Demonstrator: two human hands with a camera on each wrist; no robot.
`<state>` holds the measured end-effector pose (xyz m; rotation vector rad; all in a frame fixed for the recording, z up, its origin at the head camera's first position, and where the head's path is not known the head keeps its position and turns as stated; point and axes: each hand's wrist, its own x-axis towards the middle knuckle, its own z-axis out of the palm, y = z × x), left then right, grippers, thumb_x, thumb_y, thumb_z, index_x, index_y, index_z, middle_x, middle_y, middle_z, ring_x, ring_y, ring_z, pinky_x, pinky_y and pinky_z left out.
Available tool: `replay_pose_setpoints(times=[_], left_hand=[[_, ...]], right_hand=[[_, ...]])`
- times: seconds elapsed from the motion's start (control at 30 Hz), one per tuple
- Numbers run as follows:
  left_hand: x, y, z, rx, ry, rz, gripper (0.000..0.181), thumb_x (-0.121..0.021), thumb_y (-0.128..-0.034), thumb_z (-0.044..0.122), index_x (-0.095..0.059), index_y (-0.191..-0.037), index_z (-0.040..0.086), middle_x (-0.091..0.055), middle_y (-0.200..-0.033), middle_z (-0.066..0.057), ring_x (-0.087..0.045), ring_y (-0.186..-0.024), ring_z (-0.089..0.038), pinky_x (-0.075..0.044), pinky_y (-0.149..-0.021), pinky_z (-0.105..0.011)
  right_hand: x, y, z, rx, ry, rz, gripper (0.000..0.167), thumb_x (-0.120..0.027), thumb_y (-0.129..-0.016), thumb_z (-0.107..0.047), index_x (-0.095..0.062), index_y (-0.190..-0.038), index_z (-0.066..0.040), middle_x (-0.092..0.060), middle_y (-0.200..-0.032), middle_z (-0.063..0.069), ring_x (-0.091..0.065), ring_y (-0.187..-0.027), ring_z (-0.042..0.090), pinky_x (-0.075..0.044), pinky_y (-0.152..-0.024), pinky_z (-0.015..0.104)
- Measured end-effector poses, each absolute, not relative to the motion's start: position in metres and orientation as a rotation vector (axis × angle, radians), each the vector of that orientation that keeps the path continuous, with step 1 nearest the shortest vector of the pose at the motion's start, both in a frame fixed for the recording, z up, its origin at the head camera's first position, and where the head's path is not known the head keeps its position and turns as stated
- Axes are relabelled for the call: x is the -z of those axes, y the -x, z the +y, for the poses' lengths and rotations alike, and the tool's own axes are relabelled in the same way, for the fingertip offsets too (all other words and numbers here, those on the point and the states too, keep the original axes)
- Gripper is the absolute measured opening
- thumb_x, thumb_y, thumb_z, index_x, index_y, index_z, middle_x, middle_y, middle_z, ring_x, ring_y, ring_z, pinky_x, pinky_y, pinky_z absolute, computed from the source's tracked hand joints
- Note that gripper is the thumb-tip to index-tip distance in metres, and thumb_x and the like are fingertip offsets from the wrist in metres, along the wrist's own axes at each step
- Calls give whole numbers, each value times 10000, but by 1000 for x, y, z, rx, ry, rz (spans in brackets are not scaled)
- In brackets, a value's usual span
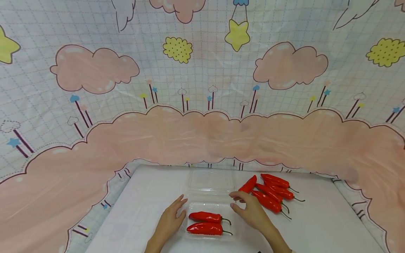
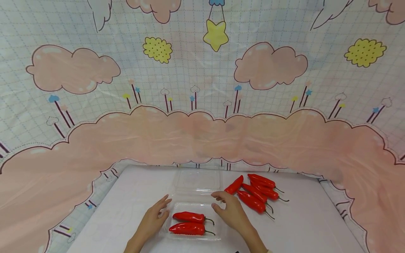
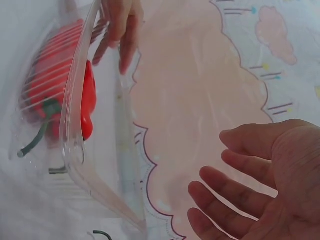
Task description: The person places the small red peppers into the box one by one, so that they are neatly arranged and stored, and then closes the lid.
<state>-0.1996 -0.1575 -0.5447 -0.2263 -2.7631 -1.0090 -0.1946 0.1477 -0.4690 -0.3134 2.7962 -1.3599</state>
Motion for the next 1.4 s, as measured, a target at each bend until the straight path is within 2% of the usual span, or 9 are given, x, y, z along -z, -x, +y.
replay_pose_setpoints(times=[0.23, 0.57, 0.97, 1.4], left_hand=[[546, 199, -157, 1011, 236, -2751, 406, -655, -908, 164, -632, -1313, 143, -526, -1479, -36, -585, -1260, -331, -514, -978, -538], [548, 198, -157, 1019, 241, -2736, 411, -646, -911, 164, -626, -1321, 144, -525, -1480, -25, -559, -1298, -311, -488, -1017, -532], [547, 198, -156, 1031, 239, -2741, 410, -642, -915, 164, -625, -1324, 150, -521, -1484, -13, -566, -1290, -303, -499, -1008, -521], [546, 198, -156, 1036, 221, -2748, 409, -645, -912, 163, -629, -1321, 156, -522, -1483, -11, -568, -1287, -299, -498, -1009, -520]], right_hand=[[474, 198, 158, 1394, 260, 2867, 335, -737, -863, -158, -668, -1189, -195, -705, -1136, -10, -647, -1085, 247, -536, -969, 486], [479, 200, 175, 1434, 228, 2907, 320, -728, -868, -118, -678, -1179, -171, -712, -1124, -12, -644, -1092, 236, -530, -982, 464], [486, 202, 194, 1389, 95, 2910, 393, -718, -875, -133, -638, -1260, -136, -678, -1219, 101, -623, -1165, 303, -514, -1010, 482], [491, 206, 212, 1397, 38, 2912, 428, -707, -888, -170, -610, -1303, -141, -651, -1290, 76, -605, -1184, 297, -531, -987, 482]])
